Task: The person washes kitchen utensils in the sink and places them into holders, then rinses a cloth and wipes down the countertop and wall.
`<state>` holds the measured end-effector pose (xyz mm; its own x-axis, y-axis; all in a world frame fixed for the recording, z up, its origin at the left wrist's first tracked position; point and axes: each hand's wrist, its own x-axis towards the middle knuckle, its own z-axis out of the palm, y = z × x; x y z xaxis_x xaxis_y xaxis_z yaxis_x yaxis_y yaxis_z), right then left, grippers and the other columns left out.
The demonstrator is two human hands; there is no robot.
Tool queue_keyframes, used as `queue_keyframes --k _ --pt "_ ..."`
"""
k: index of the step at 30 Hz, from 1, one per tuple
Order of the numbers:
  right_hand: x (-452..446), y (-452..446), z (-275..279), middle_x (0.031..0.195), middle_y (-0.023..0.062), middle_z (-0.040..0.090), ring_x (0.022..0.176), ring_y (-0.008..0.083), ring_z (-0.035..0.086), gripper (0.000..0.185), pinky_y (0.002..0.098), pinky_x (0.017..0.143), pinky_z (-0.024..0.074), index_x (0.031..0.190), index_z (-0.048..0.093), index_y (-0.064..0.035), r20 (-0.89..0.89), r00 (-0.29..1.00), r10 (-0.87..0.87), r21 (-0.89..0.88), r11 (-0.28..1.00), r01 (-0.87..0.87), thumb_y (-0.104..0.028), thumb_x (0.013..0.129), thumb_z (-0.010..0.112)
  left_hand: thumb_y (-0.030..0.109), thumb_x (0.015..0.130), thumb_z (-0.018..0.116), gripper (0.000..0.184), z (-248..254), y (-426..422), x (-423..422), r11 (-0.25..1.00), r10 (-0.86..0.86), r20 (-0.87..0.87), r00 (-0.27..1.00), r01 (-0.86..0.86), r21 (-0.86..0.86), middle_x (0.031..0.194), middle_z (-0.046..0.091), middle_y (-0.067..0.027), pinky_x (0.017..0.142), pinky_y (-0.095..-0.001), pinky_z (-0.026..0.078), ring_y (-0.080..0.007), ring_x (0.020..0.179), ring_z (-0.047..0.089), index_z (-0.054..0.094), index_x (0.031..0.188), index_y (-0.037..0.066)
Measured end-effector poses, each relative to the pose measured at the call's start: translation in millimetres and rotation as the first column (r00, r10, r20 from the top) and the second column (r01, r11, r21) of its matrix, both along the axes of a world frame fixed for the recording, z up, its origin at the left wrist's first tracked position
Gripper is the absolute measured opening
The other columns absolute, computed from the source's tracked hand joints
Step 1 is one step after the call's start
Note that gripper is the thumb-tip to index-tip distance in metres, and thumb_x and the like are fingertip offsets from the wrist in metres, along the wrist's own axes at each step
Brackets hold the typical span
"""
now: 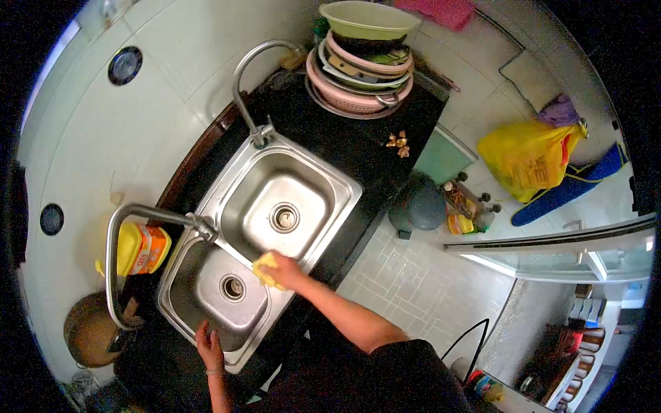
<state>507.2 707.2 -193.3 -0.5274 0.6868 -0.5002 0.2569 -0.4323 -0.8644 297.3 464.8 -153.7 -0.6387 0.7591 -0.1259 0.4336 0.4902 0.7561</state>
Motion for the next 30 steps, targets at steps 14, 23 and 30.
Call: queue_keyframes --k 14,23,30 --pt "106 180 -32 0.135 0.0209 0.029 0.126 0.0427 0.02 0.063 0.0514 0.101 0.019 0.128 0.042 -0.0072 0.682 0.385 -0.622 0.721 0.486 -0.493 -0.036 0.075 0.061 -0.001 0.079 0.053 0.028 -25 -7 4 0.969 0.244 0.15 0.958 -0.235 -0.077 0.1 0.054 -0.0154 0.075 -0.0311 0.046 -0.0233 0.088 0.057 0.053 0.106 -0.005" --pt "-22 351 9 0.107 0.0147 0.054 0.103 0.034 0.047 0.037 0.0403 0.089 0.0393 0.108 0.058 -0.0087 -0.002 0.945 -0.328 0.97 0.228 0.081 0.001 0.072 0.059 0.008 0.084 0.052 0.024 7 -9 16 0.96 0.019 -0.021 1.0 -0.024 -0.277 0.099 0.058 -0.0153 0.078 -0.0342 0.046 -0.026 0.09 0.058 0.055 0.105 -0.002" --pt "-46 387 6 0.119 0.0129 0.045 0.113 0.0327 0.04 0.045 0.0395 0.094 0.0358 0.113 0.054 -0.0156 0.49 0.812 -0.316 0.871 0.157 -0.465 -0.012 0.07 0.062 0.015 0.087 0.053 0.027 -3 -22 21 0.903 0.014 0.008 1.0 -0.009 -0.43 0.108 0.059 -0.0158 0.084 -0.0351 0.044 -0.0269 0.1 0.056 0.056 0.11 -0.001"
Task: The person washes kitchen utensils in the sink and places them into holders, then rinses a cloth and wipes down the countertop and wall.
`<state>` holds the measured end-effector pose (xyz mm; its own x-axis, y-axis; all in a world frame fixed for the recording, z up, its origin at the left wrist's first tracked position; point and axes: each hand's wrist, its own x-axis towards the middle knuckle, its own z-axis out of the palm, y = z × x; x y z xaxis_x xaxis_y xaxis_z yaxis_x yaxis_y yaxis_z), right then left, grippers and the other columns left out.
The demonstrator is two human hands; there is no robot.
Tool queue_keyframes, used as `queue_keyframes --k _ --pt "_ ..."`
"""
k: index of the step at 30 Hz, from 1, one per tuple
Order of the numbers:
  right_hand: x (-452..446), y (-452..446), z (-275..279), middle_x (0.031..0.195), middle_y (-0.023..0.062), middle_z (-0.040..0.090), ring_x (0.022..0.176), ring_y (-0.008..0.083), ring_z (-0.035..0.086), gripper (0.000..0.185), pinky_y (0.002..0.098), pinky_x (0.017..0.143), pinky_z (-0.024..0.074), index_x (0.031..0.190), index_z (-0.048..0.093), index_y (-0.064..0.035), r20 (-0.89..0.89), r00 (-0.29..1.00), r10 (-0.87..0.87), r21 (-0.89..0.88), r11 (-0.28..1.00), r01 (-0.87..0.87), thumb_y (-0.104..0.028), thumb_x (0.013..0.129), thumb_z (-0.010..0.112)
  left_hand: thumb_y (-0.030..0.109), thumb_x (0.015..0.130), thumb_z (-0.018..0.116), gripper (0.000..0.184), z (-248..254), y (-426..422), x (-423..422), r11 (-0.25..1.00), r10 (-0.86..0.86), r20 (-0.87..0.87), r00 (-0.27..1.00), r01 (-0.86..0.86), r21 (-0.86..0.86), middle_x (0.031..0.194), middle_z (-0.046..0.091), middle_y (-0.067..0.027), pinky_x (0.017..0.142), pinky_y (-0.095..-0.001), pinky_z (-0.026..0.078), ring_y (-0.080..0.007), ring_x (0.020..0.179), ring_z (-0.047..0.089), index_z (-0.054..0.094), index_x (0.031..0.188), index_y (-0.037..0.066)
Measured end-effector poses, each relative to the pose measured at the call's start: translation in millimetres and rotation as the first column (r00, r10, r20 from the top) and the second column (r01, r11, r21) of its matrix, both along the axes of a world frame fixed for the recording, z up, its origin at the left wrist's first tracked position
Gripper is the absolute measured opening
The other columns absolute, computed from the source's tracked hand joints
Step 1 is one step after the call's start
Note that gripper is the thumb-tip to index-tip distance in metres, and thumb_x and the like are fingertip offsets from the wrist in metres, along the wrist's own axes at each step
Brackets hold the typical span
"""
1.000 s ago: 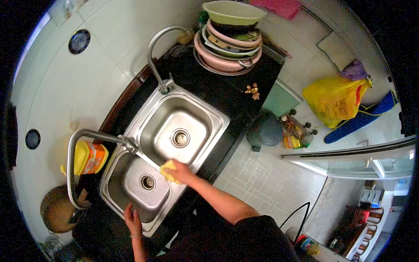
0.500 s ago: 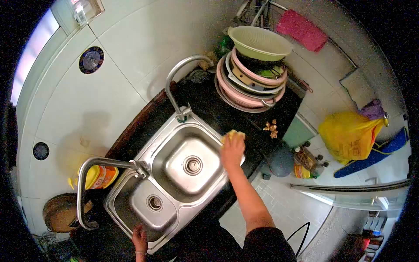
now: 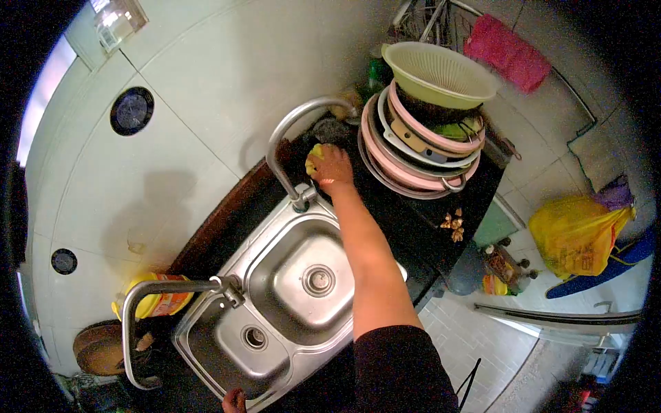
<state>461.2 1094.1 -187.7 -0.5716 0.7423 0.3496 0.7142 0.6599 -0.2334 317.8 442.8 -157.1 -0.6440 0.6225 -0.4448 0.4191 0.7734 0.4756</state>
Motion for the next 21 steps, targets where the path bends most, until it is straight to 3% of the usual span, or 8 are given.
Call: queue_keyframes --k 5,10,12,17,18,19,20,21 --pt "83 -75 -12 0.116 0.0139 0.045 0.112 0.0327 0.042 0.044 0.0413 0.09 0.0372 0.112 0.055 -0.0172 -0.045 0.979 -0.197 0.107 0.974 0.201 -0.018 0.069 0.066 0.015 0.087 0.055 0.027 -16 -5 -4 0.997 -0.023 0.032 0.999 0.02 0.08 0.106 0.06 -0.0159 0.083 -0.0348 0.045 -0.0268 0.098 0.057 0.056 0.108 -0.001" --pt "221 -190 9 0.116 0.0174 0.045 0.11 0.0361 0.042 0.049 0.045 0.09 0.0345 0.114 0.054 -0.0162 -0.006 0.922 -0.387 0.009 0.922 0.387 -0.015 0.067 0.067 0.014 0.086 0.056 0.027 -33 -4 -6 0.997 -0.069 -0.016 0.997 0.07 0.032 0.104 0.06 -0.0138 0.076 -0.0364 0.047 -0.0271 0.087 0.059 0.056 0.106 -0.003" --pt "245 -234 -5 0.117 0.0219 0.043 0.11 0.0397 0.04 0.043 0.0471 0.092 0.0335 0.113 0.054 -0.0112 -0.026 0.894 -0.448 0.044 0.893 0.448 -0.014 0.071 0.064 0.005 0.079 0.055 0.019 -29 11 -5 0.988 -0.029 -0.004 1.0 0.029 0.149 0.086 0.06 -0.0175 0.074 -0.0341 0.046 -0.0289 0.08 0.059 0.059 0.095 -0.003" --pt "167 -330 -13 0.097 0.0176 0.052 0.092 0.0357 0.049 0.017 0.0464 0.08 0.0416 0.094 0.06 -0.0084 0.035 0.982 -0.186 0.042 0.982 0.184 -0.015 0.08 0.054 0.006 0.079 0.056 0.02 -21 19 -1 0.931 0.067 0.031 0.997 -0.074 0.357 0.087 0.061 -0.0163 0.076 -0.0333 0.047 -0.0267 0.082 0.06 0.061 0.096 -0.001" --pt "146 -342 -8 0.097 0.0157 0.053 0.097 0.0338 0.049 0.017 0.0453 0.083 0.0408 0.093 0.062 -0.0101 0.069 0.996 -0.063 -0.102 0.992 0.07 -0.018 0.08 0.056 0.006 0.079 0.056 0.02 -16 20 2 0.919 0.133 0.083 0.988 -0.155 0.364 0.088 0.061 -0.0155 0.076 -0.0327 0.047 -0.0247 0.081 0.06 0.061 0.096 -0.001" --pt "119 -345 -7 0.101 0.0128 0.055 0.1 0.0301 0.05 0.016 0.0427 0.086 0.0405 0.093 0.063 -0.0112 -0.112 0.985 -0.129 -0.574 0.818 0.042 -0.019 0.08 0.057 0.006 0.079 0.056 0.02 -15 16 2 0.917 0.146 0.075 0.986 -0.163 0.365 0.088 0.061 -0.0155 0.076 -0.0327 0.047 -0.0247 0.081 0.06 0.061 0.096 -0.001" --pt "104 -346 -2 0.101 0.012 0.057 0.096 0.0286 0.053 0.019 0.0409 0.084 0.0423 0.098 0.061 -0.0115 -0.204 0.955 0.216 -0.384 0.88 -0.281 -0.019 0.082 0.056 0.006 0.079 0.056 0.019 -15 11 3 0.913 0.193 0.124 0.973 -0.224 0.341 0.089 0.061 -0.0151 0.076 -0.0324 0.047 -0.0236 0.082 0.06 0.061 0.096 -0.001" --pt "81 -342 -19 0.096 0.012 0.057 0.088 0.0306 0.055 0.025 0.0394 0.079 0.0443 0.102 0.06 -0.0069 -0.336 0.928 0.162 -0.573 0.747 -0.337 -0.018 0.08 0.06 0.006 0.079 0.057 0.019 -15 5 3 0.908 0.237 0.173 0.956 -0.281 0.311 0.089 0.061 -0.0148 0.076 -0.032 0.047 -0.0225 0.083 0.06 0.061 0.096 -0.001"
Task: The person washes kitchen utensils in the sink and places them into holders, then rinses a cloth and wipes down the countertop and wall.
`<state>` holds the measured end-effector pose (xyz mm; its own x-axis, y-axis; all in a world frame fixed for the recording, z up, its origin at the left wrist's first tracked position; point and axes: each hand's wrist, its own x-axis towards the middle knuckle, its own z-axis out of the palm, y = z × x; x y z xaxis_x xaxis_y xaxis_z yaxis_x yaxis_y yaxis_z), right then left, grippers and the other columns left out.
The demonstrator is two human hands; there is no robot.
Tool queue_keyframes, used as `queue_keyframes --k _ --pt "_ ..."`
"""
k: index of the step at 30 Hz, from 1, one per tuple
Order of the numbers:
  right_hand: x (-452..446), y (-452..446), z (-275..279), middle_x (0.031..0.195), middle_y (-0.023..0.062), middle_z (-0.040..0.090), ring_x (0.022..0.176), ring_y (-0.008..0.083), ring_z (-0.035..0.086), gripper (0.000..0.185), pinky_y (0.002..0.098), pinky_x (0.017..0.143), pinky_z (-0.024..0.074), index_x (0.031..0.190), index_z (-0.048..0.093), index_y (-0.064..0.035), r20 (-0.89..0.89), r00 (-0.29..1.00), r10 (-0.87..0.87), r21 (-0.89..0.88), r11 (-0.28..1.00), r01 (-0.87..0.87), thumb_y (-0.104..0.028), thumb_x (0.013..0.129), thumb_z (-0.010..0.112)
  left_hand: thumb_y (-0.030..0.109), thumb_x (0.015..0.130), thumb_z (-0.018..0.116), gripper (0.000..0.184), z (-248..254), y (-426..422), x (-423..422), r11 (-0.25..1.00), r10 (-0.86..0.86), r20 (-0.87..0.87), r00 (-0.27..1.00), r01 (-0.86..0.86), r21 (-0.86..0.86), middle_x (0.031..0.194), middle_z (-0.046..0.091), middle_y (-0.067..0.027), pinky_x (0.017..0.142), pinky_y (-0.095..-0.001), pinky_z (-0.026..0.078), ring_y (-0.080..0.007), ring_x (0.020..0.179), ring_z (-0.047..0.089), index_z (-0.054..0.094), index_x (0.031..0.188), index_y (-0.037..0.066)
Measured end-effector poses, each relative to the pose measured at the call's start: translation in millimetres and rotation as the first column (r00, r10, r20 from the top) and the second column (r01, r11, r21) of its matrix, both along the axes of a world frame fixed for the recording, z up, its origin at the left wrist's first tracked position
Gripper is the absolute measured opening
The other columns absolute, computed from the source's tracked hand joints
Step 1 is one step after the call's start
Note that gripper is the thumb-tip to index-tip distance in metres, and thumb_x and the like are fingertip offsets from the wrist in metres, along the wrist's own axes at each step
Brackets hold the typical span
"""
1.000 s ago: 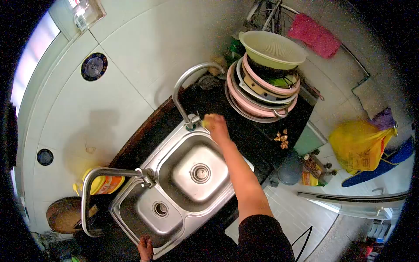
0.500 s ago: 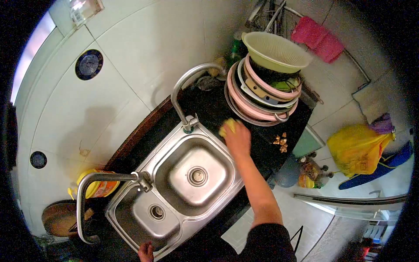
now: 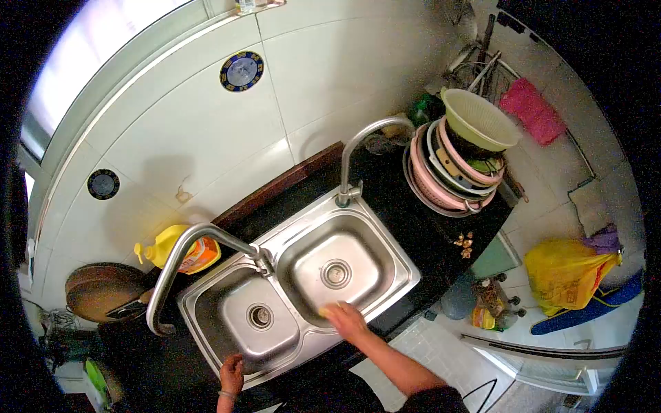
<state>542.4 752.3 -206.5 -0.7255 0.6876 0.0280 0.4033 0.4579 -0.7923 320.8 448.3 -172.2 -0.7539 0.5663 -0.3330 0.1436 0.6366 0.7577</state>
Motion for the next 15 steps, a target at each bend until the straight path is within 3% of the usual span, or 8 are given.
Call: queue_keyframes --k 3,4,5,7,9,11,13,15 --pt "-81 72 -15 0.099 0.0186 0.056 0.096 0.0349 0.053 0.025 0.0415 0.082 0.0423 0.108 0.054 -0.0076 -0.181 0.983 0.029 0.155 0.988 0.0 -0.017 0.086 0.049 0.005 0.079 0.057 0.018 10 -18 4 0.999 -0.003 -0.103 0.995 -0.001 -0.042 0.089 0.061 -0.0148 0.074 -0.0314 0.047 -0.022 0.083 0.06 0.06 0.095 -0.002" --pt "-114 104 -3 0.098 0.02 0.056 0.094 0.0362 0.053 0.027 0.0421 0.082 0.042 0.111 0.05 -0.0033 -0.196 0.965 -0.174 0.148 0.968 0.204 -0.014 0.086 0.048 0.005 0.079 0.057 0.017 17 -25 3 0.976 -0.158 -0.287 0.945 0.106 -0.189 0.088 0.062 -0.0146 0.073 -0.0303 0.048 -0.0212 0.082 0.06 0.06 0.095 -0.002" --pt "-141 150 4 0.102 0.0217 0.054 0.095 0.0373 0.051 0.032 0.0429 0.084 0.0411 0.116 0.045 -0.0023 -0.233 0.959 -0.16 0.198 0.958 0.208 -0.01 0.085 0.046 0.005 0.079 0.057 0.017 13 -39 7 0.973 -0.149 -0.285 0.947 0.088 -0.213 0.088 0.062 -0.0146 0.073 -0.0303 0.048 -0.0212 0.082 0.06 0.06 0.095 -0.002" --pt "-182 218 12 0.112 0.0229 0.048 0.103 0.0367 0.045 0.038 0.0423 0.089 0.0375 0.115 0.046 0.0005 -0.345 0.918 -0.196 0.29 0.908 0.303 -0.004 0.078 0.052 0.006 0.079 0.057 0.018 -5 -60 8 0.989 0.147 -0.031 0.989 -0.147 0.001 0.087 0.062 -0.0143 0.072 -0.0298 0.048 -0.0207 0.08 0.061 0.06 0.095 -0.002" --pt "-211 252 -9 0.108 0.0209 0.05 0.101 0.0348 0.046 0.037 0.0412 0.088 0.0375 0.109 0.05 -0.0003 -0.127 0.918 -0.376 0.439 0.809 0.391 -0.007 0.074 0.057 0.005 0.079 0.056 0.017 10 -55 17 0.981 0.194 -0.019 0.981 -0.194 -0.004 0.087 0.062 -0.0136 0.072 -0.0288 0.047 -0.0196 0.079 0.06 0.06 0.094 -0.002" --pt "-222 223 2 0.105 0.0199 0.05 0.099 0.0337 0.047 0.034 0.0407 0.086 0.0381 0.106 0.051 -0.0021 -0.021 0.941 -0.338 0.543 0.786 0.295 -0.009 0.073 0.058 0.005 0.08 0.055 0.017 28 -43 21 0.982 0.184 0.009 0.983 -0.183 -0.048 0.088 0.062 -0.0119 0.072 -0.0281 0.047 -0.0174 0.08 0.06 0.06 0.095 -0.003" --pt "-228 190 7 0.094 0.0168 0.05 0.091 0.0302 0.048 0.025 0.0407 0.081 0.0391 0.095 0.055 -0.0059 0.083 0.991 -0.104 0.542 0.839 0.043 -0.016 0.073 0.061 0.005 0.082 0.054 0.018 22 -44 23 0.96 0.266 0.123 0.956 -0.274 0.058 0.088 0.062 -0.0099 0.073 -0.0269 0.047 -0.0156 0.08 0.059 0.059 0.097 -0.004" --pt "-224 137 -31 0.115 0.0124 0.051 0.114 0.0312 0.043 0.034 0.0413 0.096 0.0348 0.105 0.055 -0.0098 0.048 0.993 0.111 0.662 0.741 -0.115 -0.009 0.072 0.058 0.007 0.083 0.054 0.02 32 -28 18 0.976 0.217 0.136 0.967 -0.218 -0.011 0.088 0.061 -0.0086 0.074 -0.0268 0.047 -0.0144 0.079 0.058 0.059 0.099 -0.004"
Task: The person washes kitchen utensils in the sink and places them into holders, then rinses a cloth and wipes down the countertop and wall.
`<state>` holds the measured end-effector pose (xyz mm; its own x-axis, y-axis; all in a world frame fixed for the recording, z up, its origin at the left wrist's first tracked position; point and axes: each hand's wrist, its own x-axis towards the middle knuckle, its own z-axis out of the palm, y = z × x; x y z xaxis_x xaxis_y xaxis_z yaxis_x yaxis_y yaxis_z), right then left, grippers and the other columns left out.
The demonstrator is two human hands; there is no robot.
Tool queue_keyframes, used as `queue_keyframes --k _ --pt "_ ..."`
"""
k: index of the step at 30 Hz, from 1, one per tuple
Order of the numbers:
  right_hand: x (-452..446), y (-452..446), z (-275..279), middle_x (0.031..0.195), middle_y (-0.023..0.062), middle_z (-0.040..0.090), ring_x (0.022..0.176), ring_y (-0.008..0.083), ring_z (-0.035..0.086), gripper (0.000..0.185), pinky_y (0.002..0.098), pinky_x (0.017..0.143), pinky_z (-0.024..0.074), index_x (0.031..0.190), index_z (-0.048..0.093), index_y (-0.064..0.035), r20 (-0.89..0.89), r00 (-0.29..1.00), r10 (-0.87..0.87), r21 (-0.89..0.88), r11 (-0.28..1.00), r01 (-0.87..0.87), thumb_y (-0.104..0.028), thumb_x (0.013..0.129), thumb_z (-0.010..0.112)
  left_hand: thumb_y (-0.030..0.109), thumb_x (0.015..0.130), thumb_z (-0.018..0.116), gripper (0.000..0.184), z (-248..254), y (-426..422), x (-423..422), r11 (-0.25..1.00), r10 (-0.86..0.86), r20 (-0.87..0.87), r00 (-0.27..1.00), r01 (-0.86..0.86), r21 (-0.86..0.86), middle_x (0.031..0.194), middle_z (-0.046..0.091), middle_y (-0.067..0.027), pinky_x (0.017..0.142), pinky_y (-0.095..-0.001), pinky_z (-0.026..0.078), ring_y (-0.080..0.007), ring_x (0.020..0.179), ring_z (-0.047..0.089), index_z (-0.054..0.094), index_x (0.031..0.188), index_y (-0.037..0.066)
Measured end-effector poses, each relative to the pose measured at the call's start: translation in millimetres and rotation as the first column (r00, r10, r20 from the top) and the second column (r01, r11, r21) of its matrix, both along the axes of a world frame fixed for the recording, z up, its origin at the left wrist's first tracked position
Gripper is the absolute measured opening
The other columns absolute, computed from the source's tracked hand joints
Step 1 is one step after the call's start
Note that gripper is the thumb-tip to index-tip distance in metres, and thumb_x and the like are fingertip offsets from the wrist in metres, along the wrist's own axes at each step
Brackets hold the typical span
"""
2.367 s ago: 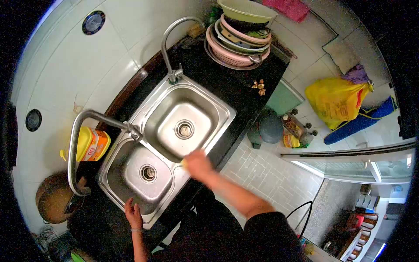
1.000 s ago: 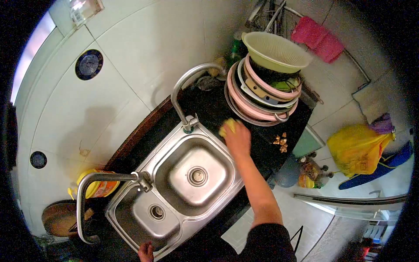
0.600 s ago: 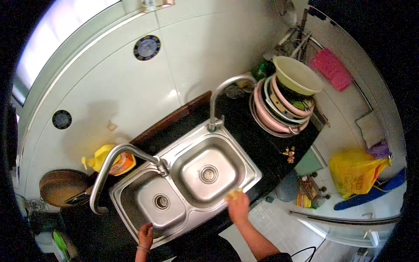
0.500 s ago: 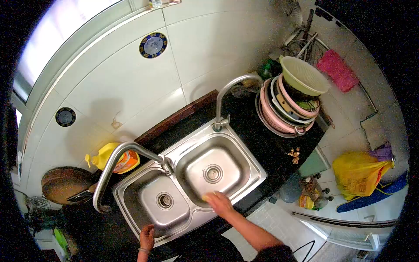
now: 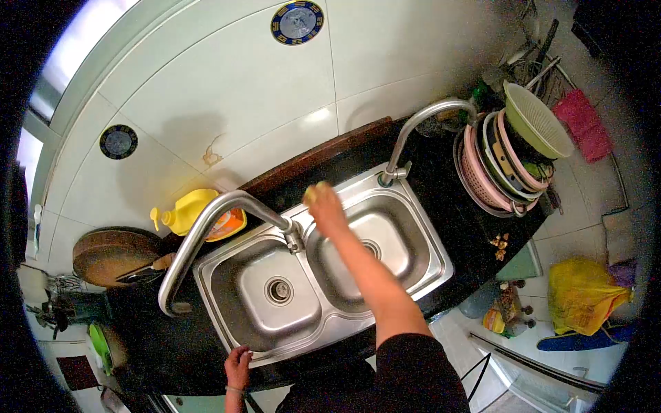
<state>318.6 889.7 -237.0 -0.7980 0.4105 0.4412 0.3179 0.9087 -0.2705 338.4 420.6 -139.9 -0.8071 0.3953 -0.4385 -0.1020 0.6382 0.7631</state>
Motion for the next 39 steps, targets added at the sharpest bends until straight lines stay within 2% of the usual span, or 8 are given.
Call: queue_keyframes --k 4,5,10,22,29,32,34,39 --pt "57 -120 -17 0.127 0.0177 0.039 0.117 0.0373 0.036 0.037 0.0419 0.097 0.0339 0.118 0.049 -0.0049 -0.106 0.987 -0.118 -0.856 0.517 -0.03 -0.005 0.081 0.051 0.012 0.085 0.054 0.019 7 30 -25 0.93 0.178 0.223 0.958 -0.238 0.278 0.09 0.061 -0.0076 0.071 -0.027 0.047 -0.0132 0.079 0.057 0.059 0.099 -0.001" --pt "78 -143 -1 0.121 0.0198 0.044 0.108 0.0358 0.043 0.029 0.0414 0.092 0.0374 0.112 0.052 -0.004 -0.054 0.998 0.034 -0.551 0.832 -0.058 -0.008 0.084 0.051 0.013 0.086 0.054 0.018 23 49 -31 0.846 0.246 0.376 0.893 -0.387 0.366 0.09 0.06 -0.0071 0.071 -0.0262 0.047 -0.0137 0.079 0.057 0.058 0.098 0.0" --pt "82 -142 61 0.101 0.0144 0.052 0.092 0.032 0.053 0.041 0.0381 0.077 0.045 0.108 0.053 -0.0076 -0.121 0.969 -0.217 -0.649 0.756 0.088 -0.021 0.073 0.07 0.012 0.088 0.052 0.012 59 117 -77 0.428 0.068 0.773 0.631 -0.718 0.549 0.081 0.057 -0.005 0.07 -0.022 0.047 -0.0121 0.077 0.055 0.057 0.095 0.003" --pt "62 -162 73 0.095 0.0112 0.059 0.085 0.0227 0.058 0.028 0.0316 0.075 0.0461 0.098 0.059 -0.0044 -0.214 0.902 -0.374 -0.651 0.743 0.154 -0.013 0.072 0.066 0.02 0.088 0.054 0.023 87 169 -106 0.509 -0.14 0.657 0.741 -0.515 0.689 0.091 0.058 -0.0099 0.079 -0.0261 0.047 -0.0179 0.086 0.056 0.055 0.099 -0.001" --pt "-3 -249 157 0.084 0.0037 0.059 0.073 0.0117 0.058 0.023 0.0258 0.064 0.0471 0.095 0.057 -0.0019 -0.235 0.91 -0.343 -0.693 -0.597 -0.404 -0.022 0.085 0.055 0.058 0.088 0.031 0.062 42 120 -109 0.713 -0.29 0.72 0.631 -0.359 0.602 0.12 0.048 -0.0099 0.09 -0.0408 0.042 -0.0245 0.107 0.049 0.039 0.125 0.009" --pt "-54 -271 87 0.079 0.0083 0.059 0.075 0.022 0.057 0.03 0.0365 0.067 0.0453 0.087 0.058 -0.0033 -0.392 0.918 -0.065 -0.746 0.606 -0.276 -0.032 0.087 0.051 0.049 0.089 0.041 0.049 57 96 -106 0.639 -0.42 0.73 0.539 -0.395 0.66 0.119 0.049 -0.0104 0.088 -0.0416 0.044 -0.0258 0.111 0.048 0.041 0.122 0.014" --pt "-48 -265 130 0.086 0.0112 0.06 0.087 0.0263 0.056 0.039 0.0388 0.077 0.0425 0.095 0.058 -0.0039 -0.027 0.998 0.056 -0.442 0.895 -0.062 -0.041 0.086 0.051 0.031 0.088 0.053 0.039 84 84 -104 0.7 -0.418 0.592 0.689 -0.171 0.693 0.116 0.051 -0.0095 0.085 -0.0395 0.047 -0.0272 0.109 0.051 0.042 0.12 0.012" --pt "-54 -243 164 0.115 0.0143 0.052 0.107 0.0185 0.049 0.068 0.0294 0.091 0.0384 0.131 0.036 -0.0084 -0.308 0.754 0.58 -0.951 -0.179 -0.25 -0.038 0.076 0.062 0.011 0.084 0.058 0.032 87 72 -105 0.732 -0.446 0.694 0.566 -0.216 0.647 0.084 0.051 -0.0047 0.04 -0.0124 0.029 -0.0034 0.054 0.039 0.043 0.11 0.0"
